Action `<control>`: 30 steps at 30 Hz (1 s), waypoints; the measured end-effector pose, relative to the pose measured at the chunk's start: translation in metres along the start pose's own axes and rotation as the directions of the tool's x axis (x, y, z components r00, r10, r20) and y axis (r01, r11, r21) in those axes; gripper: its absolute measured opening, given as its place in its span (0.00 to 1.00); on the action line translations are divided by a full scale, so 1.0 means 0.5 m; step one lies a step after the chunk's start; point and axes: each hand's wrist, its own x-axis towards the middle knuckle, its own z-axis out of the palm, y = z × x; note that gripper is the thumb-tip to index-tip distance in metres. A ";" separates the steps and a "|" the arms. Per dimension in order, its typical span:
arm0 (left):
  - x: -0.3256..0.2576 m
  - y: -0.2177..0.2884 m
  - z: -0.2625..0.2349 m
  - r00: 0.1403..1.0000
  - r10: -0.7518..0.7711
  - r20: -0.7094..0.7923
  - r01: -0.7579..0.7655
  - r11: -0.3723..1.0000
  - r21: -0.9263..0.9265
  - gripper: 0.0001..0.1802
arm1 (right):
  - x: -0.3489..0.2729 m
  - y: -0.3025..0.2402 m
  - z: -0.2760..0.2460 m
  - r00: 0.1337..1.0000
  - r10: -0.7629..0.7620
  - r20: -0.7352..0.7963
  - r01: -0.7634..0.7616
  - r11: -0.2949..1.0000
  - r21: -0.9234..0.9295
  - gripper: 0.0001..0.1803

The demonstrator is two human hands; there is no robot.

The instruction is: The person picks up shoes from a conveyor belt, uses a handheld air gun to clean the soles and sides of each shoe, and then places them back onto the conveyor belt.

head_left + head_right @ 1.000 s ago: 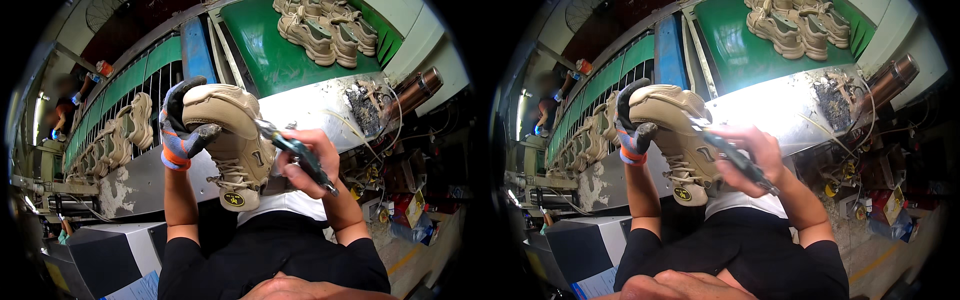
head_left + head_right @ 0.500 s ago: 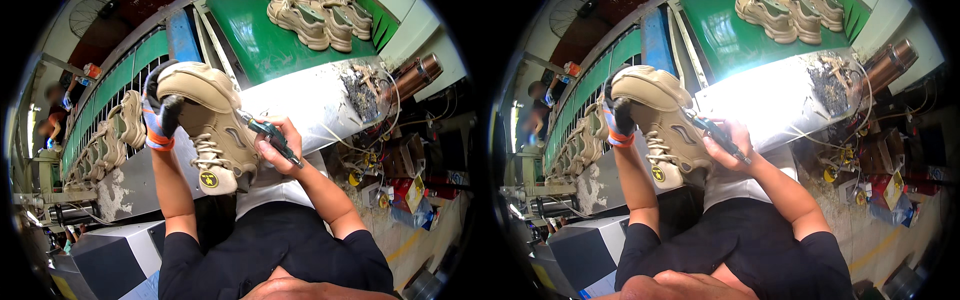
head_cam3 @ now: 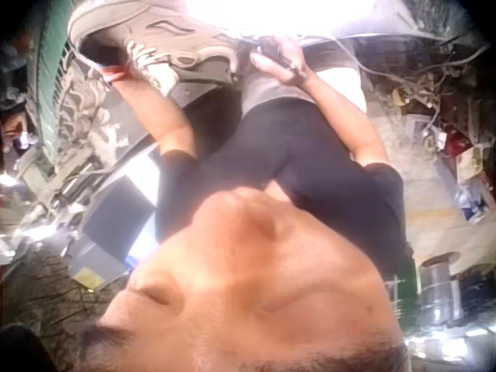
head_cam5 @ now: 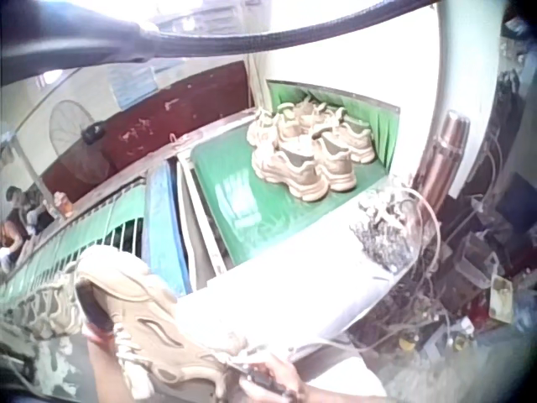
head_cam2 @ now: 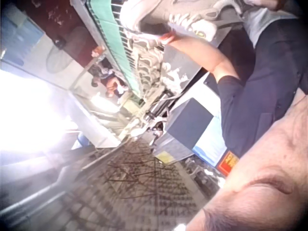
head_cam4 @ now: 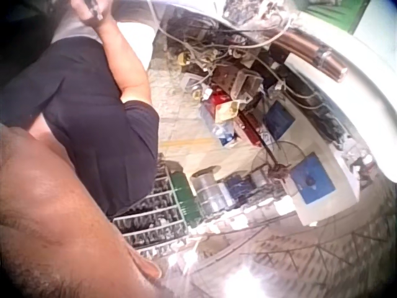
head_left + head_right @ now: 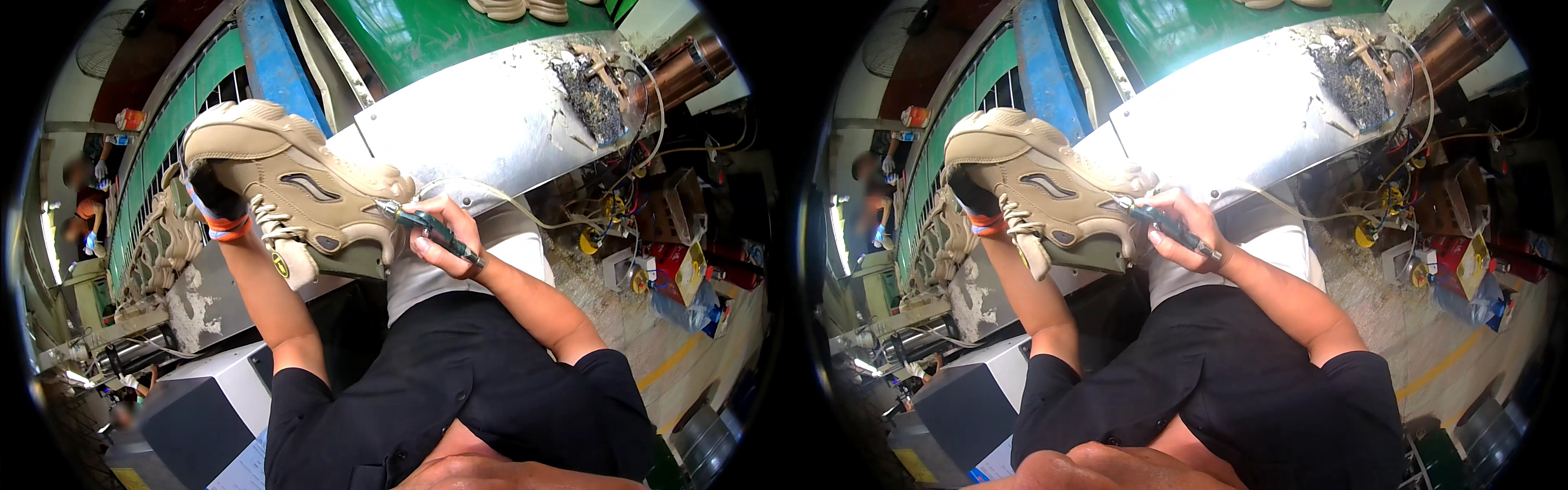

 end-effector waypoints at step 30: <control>-0.536 0.175 0.100 0.390 -0.860 -0.329 0.897 0.436 -0.077 0.39 | 0.035 0.010 0.075 0.950 0.284 -0.131 -0.282 0.959 0.032 0.23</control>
